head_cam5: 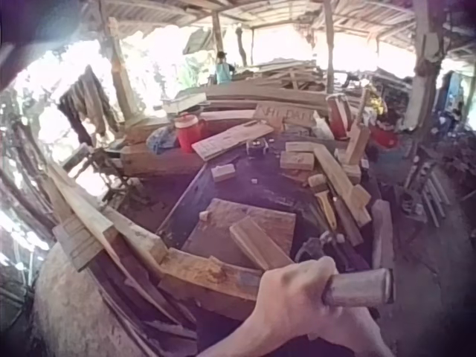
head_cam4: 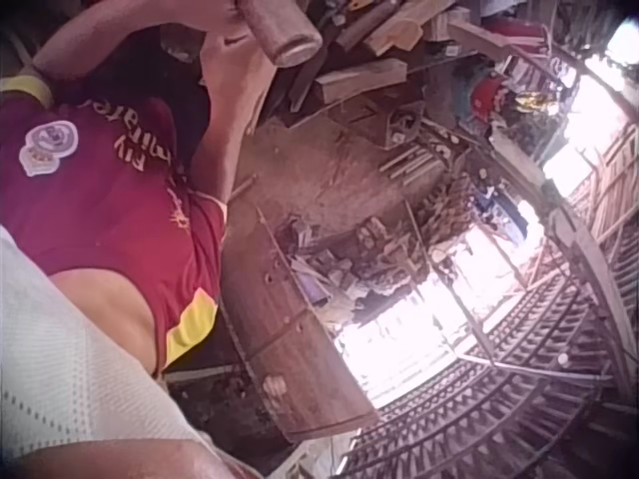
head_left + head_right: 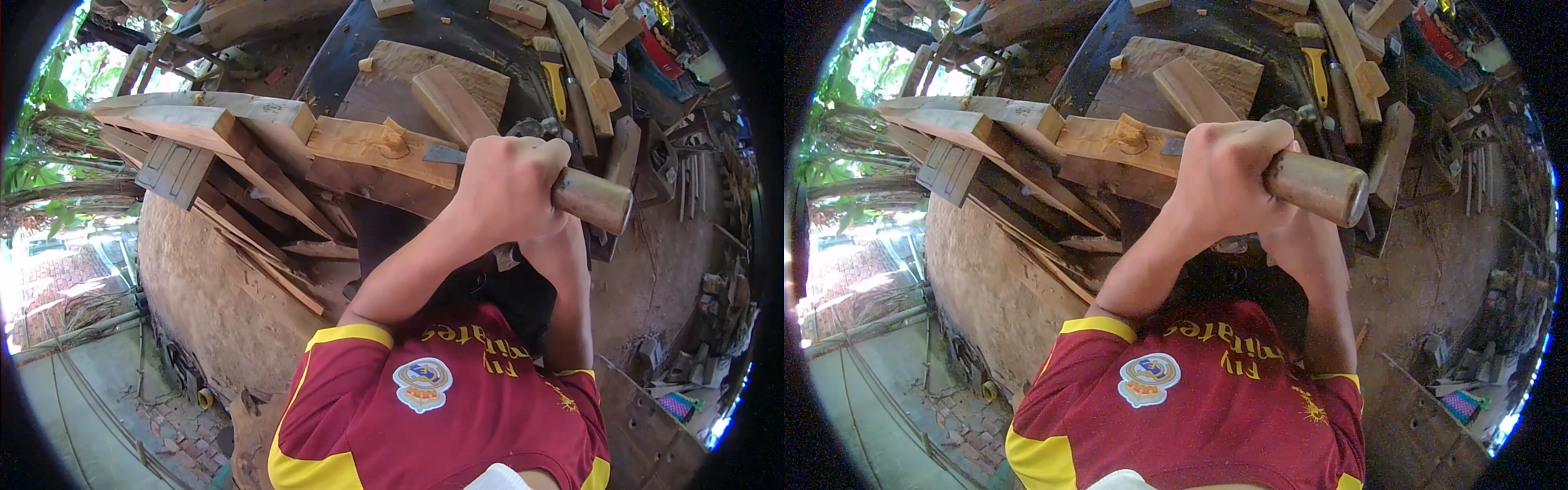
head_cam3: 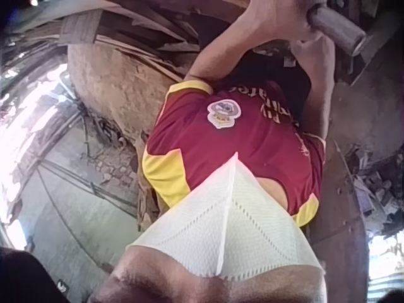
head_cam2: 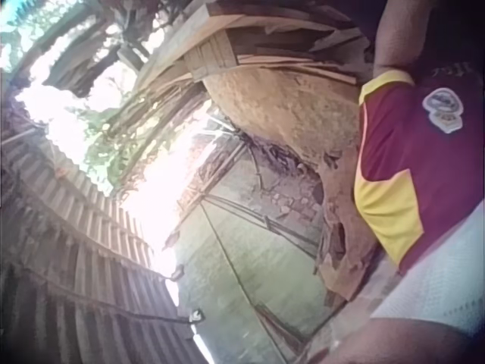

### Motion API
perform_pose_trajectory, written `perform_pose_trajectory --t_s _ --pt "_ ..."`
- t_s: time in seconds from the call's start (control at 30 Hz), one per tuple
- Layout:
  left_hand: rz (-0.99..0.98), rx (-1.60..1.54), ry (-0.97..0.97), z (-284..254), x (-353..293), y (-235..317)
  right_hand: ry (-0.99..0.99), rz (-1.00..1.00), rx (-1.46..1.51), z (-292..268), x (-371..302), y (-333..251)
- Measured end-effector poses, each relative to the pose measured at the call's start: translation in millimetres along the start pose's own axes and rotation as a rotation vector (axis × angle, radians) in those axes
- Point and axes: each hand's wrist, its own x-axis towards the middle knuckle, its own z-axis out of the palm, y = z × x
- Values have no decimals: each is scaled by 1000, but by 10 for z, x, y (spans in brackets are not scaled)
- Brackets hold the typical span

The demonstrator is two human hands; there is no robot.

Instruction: The person carves a rectangular wooden block using a chisel and a wooden mallet. They repeatedly strike the chisel to remove wood shavings, occasionally pausing to reposition the block or clear debris. The task is performed on a cluttered workbench in a workshop setting.

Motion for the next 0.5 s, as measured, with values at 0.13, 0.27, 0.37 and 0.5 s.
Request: perform_pose_trajectory --t_s 0.13,0.27,0.37,0.5 --pt "-2 12 7 -34 22 2 37 11 21 121 98 -56" --pt "7 -29 63 -32 39 -17 26 34 205 96 113 161" --pt "6 -41 60 -54 54 -3 79 49 526 -24 1 393" --pt "-13 -33 43 -35 67 7 -26 130 1310 -260 -263 525"
